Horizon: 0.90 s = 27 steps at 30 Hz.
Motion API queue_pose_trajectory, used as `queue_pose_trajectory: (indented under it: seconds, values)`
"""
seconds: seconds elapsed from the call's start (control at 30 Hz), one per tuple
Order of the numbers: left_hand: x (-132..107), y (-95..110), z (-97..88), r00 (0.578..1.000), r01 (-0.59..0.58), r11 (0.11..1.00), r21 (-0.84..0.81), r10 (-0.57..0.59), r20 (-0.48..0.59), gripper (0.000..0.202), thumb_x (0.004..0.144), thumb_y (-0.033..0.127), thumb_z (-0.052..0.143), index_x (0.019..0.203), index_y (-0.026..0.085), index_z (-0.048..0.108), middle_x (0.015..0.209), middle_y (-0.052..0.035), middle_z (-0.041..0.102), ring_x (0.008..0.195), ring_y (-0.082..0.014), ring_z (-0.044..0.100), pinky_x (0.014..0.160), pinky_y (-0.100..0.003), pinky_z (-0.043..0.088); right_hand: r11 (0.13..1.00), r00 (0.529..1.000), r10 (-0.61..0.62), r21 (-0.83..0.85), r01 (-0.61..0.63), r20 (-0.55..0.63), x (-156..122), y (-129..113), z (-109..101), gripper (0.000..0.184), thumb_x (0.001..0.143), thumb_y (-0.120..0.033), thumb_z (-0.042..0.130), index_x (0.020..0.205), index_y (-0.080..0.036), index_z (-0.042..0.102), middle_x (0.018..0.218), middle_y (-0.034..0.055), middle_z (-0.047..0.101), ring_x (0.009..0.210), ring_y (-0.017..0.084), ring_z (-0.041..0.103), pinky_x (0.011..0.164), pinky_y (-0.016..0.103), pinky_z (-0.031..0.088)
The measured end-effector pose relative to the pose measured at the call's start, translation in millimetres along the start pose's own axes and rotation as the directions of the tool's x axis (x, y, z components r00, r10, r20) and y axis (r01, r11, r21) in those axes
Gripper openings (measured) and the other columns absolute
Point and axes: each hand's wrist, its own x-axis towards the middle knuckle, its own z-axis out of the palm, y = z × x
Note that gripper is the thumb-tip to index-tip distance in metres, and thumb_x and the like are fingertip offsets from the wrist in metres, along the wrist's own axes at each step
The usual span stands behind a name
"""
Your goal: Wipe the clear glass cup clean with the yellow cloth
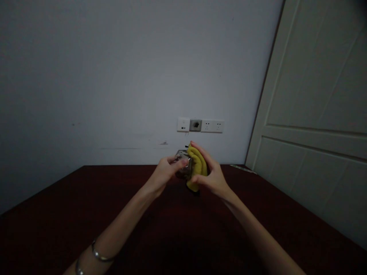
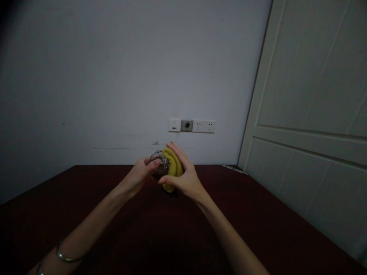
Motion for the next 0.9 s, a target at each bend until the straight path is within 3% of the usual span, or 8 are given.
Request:
queue_pose_trajectory:
  seconds: [0.1, 0.27, 0.37, 0.47, 0.53, 0.67, 0.77, 0.9]
  values:
    - [-0.2, 3.1, -0.6, 0.999, 0.047, 0.998, 0.03, -0.047, -0.019, 0.044, 0.066, 0.05, 0.073, 0.086, 0.011, 0.07, 0.085, -0.0088, 0.071, 0.075, -0.0172, 0.063, 0.072, -0.03, 0.048, 0.992, 1.0, -0.01, -0.127, 0.011, 0.004, -4.8, 0.9, 8.7, 0.095, 0.055, -0.044, 0.083, 0.138, -0.033, 0.038, 0.146, 0.0083, 0.039, 0.134, 0.028, 0.038, 0.112, 0.049, 0.029]
    - [-0.1, 6.2, -2.6, 0.997, 0.08, 0.986, 0.144, -0.083, 0.01, 0.044, 0.07, 0.052, 0.069, 0.085, 0.011, 0.07, 0.083, -0.0079, 0.07, 0.075, -0.0172, 0.062, 0.07, -0.028, 0.047, 0.993, 0.998, 0.052, -0.106, -0.055, -0.028, -6.8, -2.0, 17.3, 0.084, 0.06, -0.035, 0.081, 0.134, -0.029, 0.042, 0.139, 0.0092, 0.045, 0.128, 0.026, 0.045, 0.111, 0.044, 0.033]
    - [-0.7, 5.2, -9.5, 0.993, 0.071, 0.973, 0.219, -0.09, 0.079, 0.059, 0.074, 0.06, 0.061, 0.106, 0.011, 0.063, 0.095, -0.0111, 0.068, 0.076, -0.0177, 0.062, 0.066, -0.028, 0.048, 0.987, 0.986, 0.158, 0.018, -0.157, -0.052, -4.6, 0.0, 17.6, 0.086, 0.055, -0.033, 0.084, 0.132, -0.027, 0.045, 0.134, 0.009, 0.051, 0.123, 0.026, 0.05, 0.108, 0.043, 0.037]
    - [-4.2, 6.0, -18.8, 0.982, 0.069, 0.935, 0.347, -0.126, 0.143, 0.081, 0.077, 0.064, 0.054, 0.137, 0.013, 0.036, 0.112, -0.0161, 0.063, 0.079, -0.0193, 0.063, 0.065, -0.03, 0.05, 0.938, 0.953, 0.295, 0.21, -0.276, -0.064, -1.7, 4.6, 17.0, 0.088, 0.053, -0.034, 0.084, 0.131, -0.024, 0.046, 0.13, 0.0086, 0.055, 0.117, 0.026, 0.055, 0.104, 0.042, 0.042]
    - [-6.9, 8.0, -23.3, 0.971, 0.036, 0.901, 0.433, -0.134, 0.2, 0.084, 0.079, 0.061, 0.054, 0.142, 0.015, 0.024, 0.118, -0.0173, 0.06, 0.084, -0.0213, 0.064, 0.07, -0.032, 0.051, 0.883, 0.92, 0.387, 0.316, -0.348, -0.067, -0.3, 6.8, 17.1, 0.086, 0.053, -0.036, 0.083, 0.131, -0.022, 0.048, 0.128, 0.0091, 0.057, 0.115, 0.027, 0.057, 0.101, 0.041, 0.044]
    - [-7.2, 8.6, -25.4, 0.98, -0.093, 0.779, 0.62, -0.037, 0.194, 0.071, 0.076, 0.056, 0.06, 0.134, 0.019, 0.038, 0.117, -0.013, 0.062, 0.1, -0.0277, 0.061, 0.086, -0.04, 0.047, 0.783, 0.856, 0.514, 0.44, -0.439, -0.061, 0.0, 5.8, 19.8, 0.088, 0.054, -0.039, 0.081, 0.132, -0.02, 0.047, 0.125, 0.0102, 0.06, 0.11, 0.029, 0.06, 0.094, 0.042, 0.049]
    - [-3.9, 4.1, -24.2, 0.988, -0.135, 0.712, 0.688, 0.047, 0.145, 0.064, 0.075, 0.054, 0.062, 0.125, 0.018, 0.045, 0.111, -0.0117, 0.064, 0.101, -0.0292, 0.06, 0.089, -0.042, 0.045, 0.795, 0.871, 0.489, 0.434, -0.424, -0.047, -0.4, 4.9, 22.3, 0.086, 0.056, -0.042, 0.08, 0.132, -0.021, 0.048, 0.128, 0.0094, 0.059, 0.114, 0.028, 0.058, 0.097, 0.041, 0.048]
    - [-0.1, -1.2, -24.1, 0.984, -0.157, 0.712, 0.684, 0.053, 0.171, 0.053, 0.077, 0.053, 0.061, 0.112, 0.014, 0.051, 0.104, -0.0114, 0.065, 0.093, -0.0262, 0.061, 0.083, -0.04, 0.047, 0.843, 0.894, 0.447, 0.353, -0.405, -0.042, 1.7, 9.4, 22.2, 0.065, 0.072, -0.058, 0.064, 0.128, -0.028, 0.054, 0.134, 0.0047, 0.055, 0.123, 0.024, 0.051, 0.104, 0.041, 0.041]
